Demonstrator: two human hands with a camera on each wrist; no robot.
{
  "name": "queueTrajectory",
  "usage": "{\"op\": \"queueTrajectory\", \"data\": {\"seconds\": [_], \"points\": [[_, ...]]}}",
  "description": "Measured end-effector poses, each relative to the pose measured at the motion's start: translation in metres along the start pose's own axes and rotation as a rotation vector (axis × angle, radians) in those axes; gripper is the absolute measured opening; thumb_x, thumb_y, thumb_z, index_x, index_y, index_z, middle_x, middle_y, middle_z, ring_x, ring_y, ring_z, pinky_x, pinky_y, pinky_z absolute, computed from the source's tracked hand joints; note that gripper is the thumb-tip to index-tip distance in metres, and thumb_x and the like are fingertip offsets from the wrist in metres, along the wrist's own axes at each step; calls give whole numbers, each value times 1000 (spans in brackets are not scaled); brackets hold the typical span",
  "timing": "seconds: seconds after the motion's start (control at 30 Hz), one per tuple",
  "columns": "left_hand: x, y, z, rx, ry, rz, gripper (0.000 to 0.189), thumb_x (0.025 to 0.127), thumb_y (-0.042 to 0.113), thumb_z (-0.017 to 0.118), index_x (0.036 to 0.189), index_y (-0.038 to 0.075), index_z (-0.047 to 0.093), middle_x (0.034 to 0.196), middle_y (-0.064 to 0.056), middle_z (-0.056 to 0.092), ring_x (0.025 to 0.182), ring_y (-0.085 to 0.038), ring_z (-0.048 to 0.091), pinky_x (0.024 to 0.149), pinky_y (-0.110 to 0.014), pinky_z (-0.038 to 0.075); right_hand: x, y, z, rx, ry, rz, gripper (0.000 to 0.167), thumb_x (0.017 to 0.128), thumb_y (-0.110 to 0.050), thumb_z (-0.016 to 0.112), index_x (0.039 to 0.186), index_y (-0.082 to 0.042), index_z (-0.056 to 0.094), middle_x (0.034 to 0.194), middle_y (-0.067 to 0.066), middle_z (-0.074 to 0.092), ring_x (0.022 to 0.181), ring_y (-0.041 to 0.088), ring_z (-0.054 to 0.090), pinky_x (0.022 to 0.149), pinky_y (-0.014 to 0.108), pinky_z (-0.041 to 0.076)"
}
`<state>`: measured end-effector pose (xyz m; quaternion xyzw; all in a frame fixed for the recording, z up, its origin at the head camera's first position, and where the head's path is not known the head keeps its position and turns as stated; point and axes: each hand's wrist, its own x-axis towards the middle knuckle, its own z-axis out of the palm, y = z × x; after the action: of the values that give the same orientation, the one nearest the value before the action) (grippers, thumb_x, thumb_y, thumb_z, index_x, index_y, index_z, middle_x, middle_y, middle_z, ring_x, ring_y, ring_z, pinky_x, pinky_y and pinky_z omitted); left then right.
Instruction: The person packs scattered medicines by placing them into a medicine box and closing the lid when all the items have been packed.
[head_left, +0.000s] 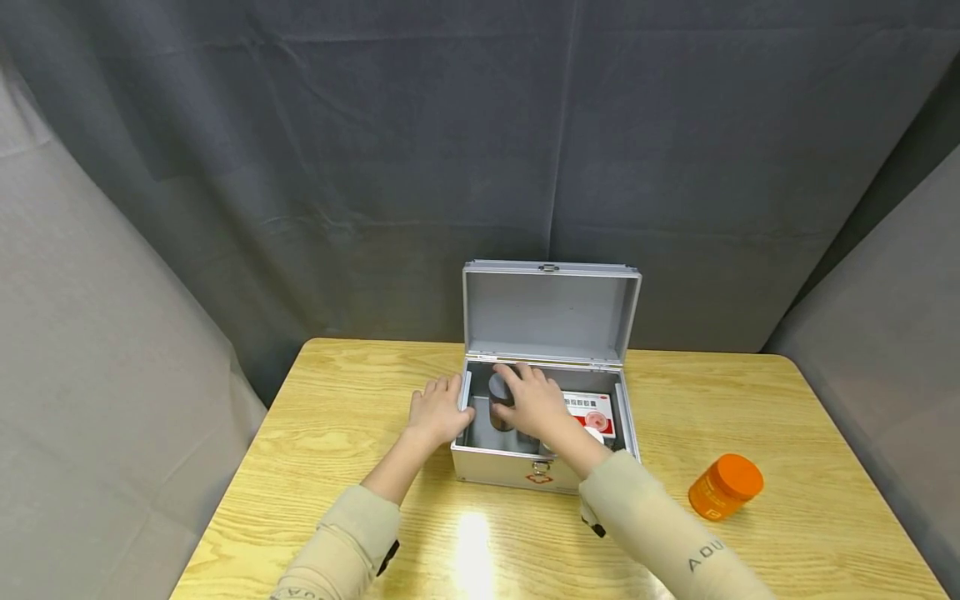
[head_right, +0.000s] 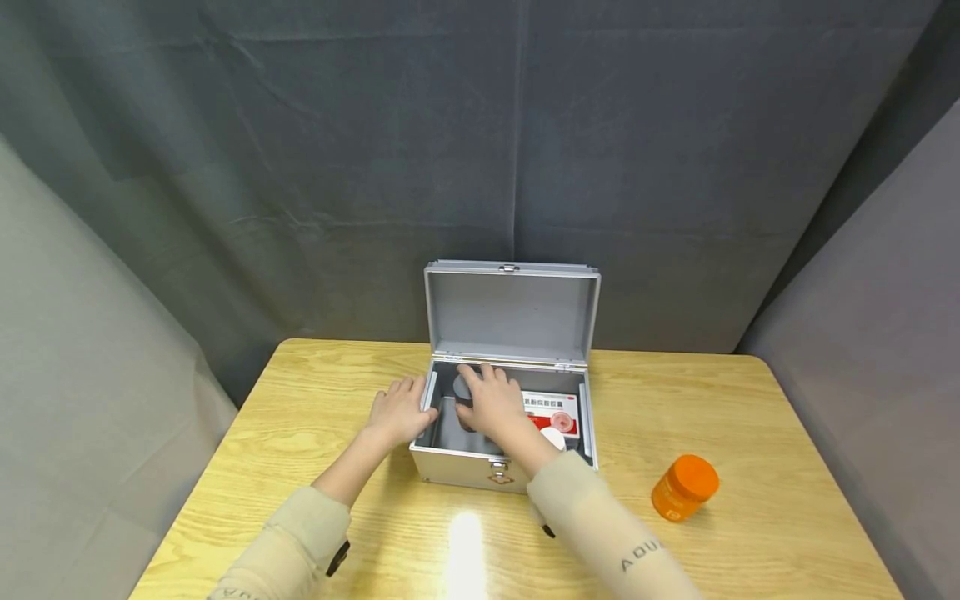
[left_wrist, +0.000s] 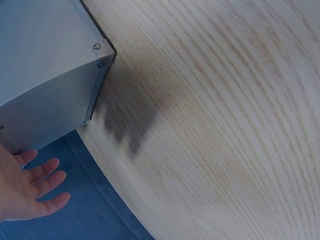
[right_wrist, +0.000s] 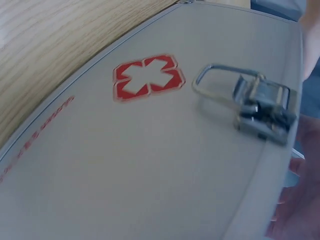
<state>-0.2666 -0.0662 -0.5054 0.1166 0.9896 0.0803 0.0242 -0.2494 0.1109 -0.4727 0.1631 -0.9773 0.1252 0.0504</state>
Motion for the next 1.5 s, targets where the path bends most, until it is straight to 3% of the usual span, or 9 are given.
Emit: {"op": "queueTrajectory", "data": {"seconds": [0.23, 0.57, 1.2, 1.5], "points": [[0, -1, 0, -15, 9, -7, 62, 82, 43, 52, 133, 9, 39, 125, -15, 49, 115, -32, 44, 89, -50, 37, -15, 12, -15, -21, 30, -68, 65, 79, -41, 65, 137, -20, 42, 136, 19, 42, 123, 37, 41, 96, 54, 35], [1, -2, 4, -32, 12, -3, 63, 84, 42, 49, 135, 9, 36, 129, -16, 46, 118, -32, 42, 91, -51, 34, -39, 35, -27, -81, 45, -111, 62, 83, -46, 58, 137, -22, 41, 140, 15, 38, 127, 35, 36, 99, 54, 30], [-2, 2, -1, -32, -10, -19, 64, 83, 42, 51, 136, 9, 37, 129, -15, 47, 118, -32, 42, 92, -51, 35, -80, 73, -39, -52, 195, -28, 62, 81, -40, 62, 136, -19, 41, 137, 19, 39, 121, 41, 39, 93, 60, 32], [-1, 2, 1, -30, -10, -18, 62, 83, 42, 51, 133, 9, 38, 128, -14, 47, 117, -31, 43, 92, -51, 35, -100, 92, -49, -35, 200, 65, 65, 84, -44, 59, 138, -16, 36, 137, 23, 36, 123, 42, 34, 93, 62, 29]]}}
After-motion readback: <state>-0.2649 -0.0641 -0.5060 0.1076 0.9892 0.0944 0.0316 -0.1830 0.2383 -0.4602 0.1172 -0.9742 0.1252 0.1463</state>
